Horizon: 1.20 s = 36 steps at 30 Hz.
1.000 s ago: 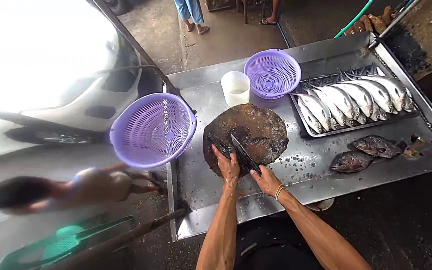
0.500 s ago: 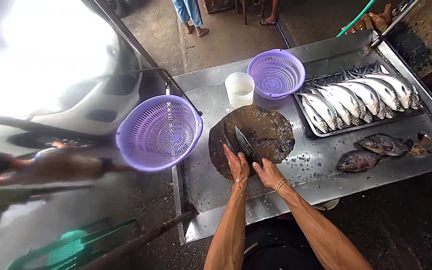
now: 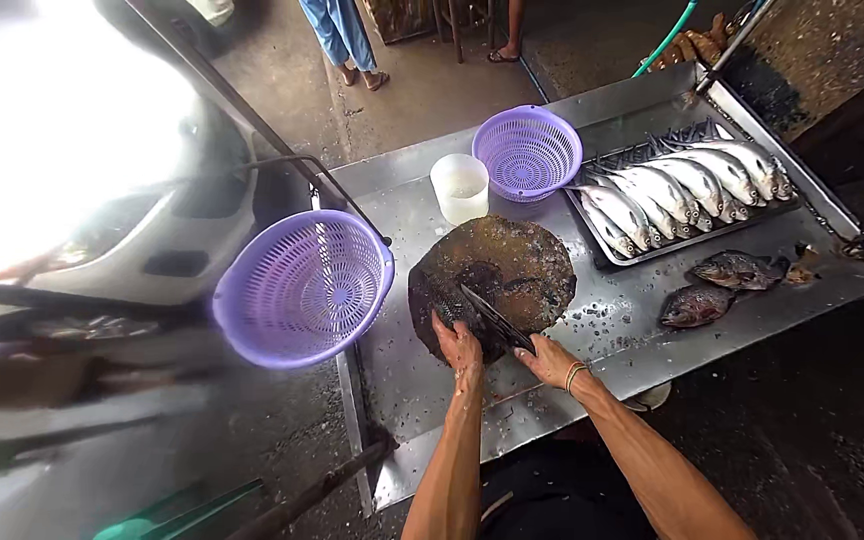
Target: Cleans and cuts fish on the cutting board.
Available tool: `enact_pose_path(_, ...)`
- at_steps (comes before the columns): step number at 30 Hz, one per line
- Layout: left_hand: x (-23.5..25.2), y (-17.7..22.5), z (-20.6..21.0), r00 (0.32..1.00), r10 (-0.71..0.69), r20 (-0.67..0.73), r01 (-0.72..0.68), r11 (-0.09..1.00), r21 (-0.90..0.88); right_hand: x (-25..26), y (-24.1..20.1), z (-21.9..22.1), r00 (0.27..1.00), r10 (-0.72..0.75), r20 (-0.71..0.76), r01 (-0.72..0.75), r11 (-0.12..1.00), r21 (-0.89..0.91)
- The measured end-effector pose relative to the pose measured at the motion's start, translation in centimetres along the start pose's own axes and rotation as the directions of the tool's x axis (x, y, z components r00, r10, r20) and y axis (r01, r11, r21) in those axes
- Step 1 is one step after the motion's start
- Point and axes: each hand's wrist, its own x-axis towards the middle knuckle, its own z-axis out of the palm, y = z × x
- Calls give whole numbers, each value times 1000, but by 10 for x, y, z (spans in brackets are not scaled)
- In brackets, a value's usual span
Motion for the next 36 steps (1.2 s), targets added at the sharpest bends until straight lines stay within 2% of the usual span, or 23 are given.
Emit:
enact_pose_path(2,-12,8,-19,995,-85,56,91,988,-128,-4,23,-18,991,66,-114,-60,996,59)
enact_pose_path(3,-19,10,-30,994,-45,96,54,994,-98,-4,32,-28,973,131,-191,-109,987,121)
enact_pose_path(4,-24,8,-42,988,61,142,-64,998,12,-4,41,-38,945,202,-257,-156,969,190)
enact_pose_path(5,-25,5,-51,954,218,205,-252,954,163,-5,49,-47,916,263,-302,-184,946,267)
enact_pose_path(6,-19,1,-55,876,375,302,-460,840,289,-7,55,-54,896,303,-323,-177,914,366)
enact_pose_path(7,-9,-3,-56,774,462,434,-617,703,353,-13,58,-58,888,315,-334,-130,870,475)
enact_pose_path(8,5,-5,-53,665,455,592,-726,581,369,-25,57,-59,889,291,-353,-40,818,573)
enact_pose_path(10,39,-7,-38,421,277,864,-875,376,305,-53,45,-50,865,144,-480,263,685,680)
enact_pose_path(11,55,-6,-30,316,182,931,-922,290,257,-66,39,-43,826,49,-562,422,607,673)
enact_pose_path(12,69,-3,-23,256,117,960,-949,219,226,-77,30,-39,769,-43,-637,559,528,639)
enact_pose_path(13,80,2,-18,236,78,969,-961,169,221,-87,20,-40,718,-120,-685,651,464,601)
enact_pose_path(14,89,9,-15,249,60,967,-961,141,238,-95,8,-43,685,-182,-705,700,431,570)
enact_pose_path(15,95,13,-15,290,62,955,-951,133,280,-102,-6,-49,669,-221,-709,720,429,546)
enact_pose_path(18,110,22,-23,525,102,845,-845,177,504,-104,-38,-58,667,-234,-708,686,564,460)
enact_pose_path(20,108,29,-30,668,76,740,-732,245,635,-97,-41,-57,735,-216,-642,564,720,404)
enact_pose_path(21,105,33,-36,714,53,698,-680,285,675,-94,-40,-57,786,-201,-584,470,808,355)
enact_pose_path(23,90,42,-48,762,18,647,-615,330,716,-86,-40,-60,881,-179,-438,265,953,144)
enact_pose_path(25,71,47,-57,775,22,631,-602,326,729,-78,-49,-63,944,-161,-289,132,984,-116)
enact_pose_path(29,38,44,-63,732,95,674,-661,335,671,-63,-78,-62,989,-80,-128,13,891,-453)
enact_pose_path(33,20,40,-60,660,98,745,-735,291,612,-67,-104,-66,999,-27,-32,0,773,-635)
enact_pose_path(36,20,31,-60,612,155,775,-781,270,563,-73,-111,-66,1000,-7,12,13,735,-678)
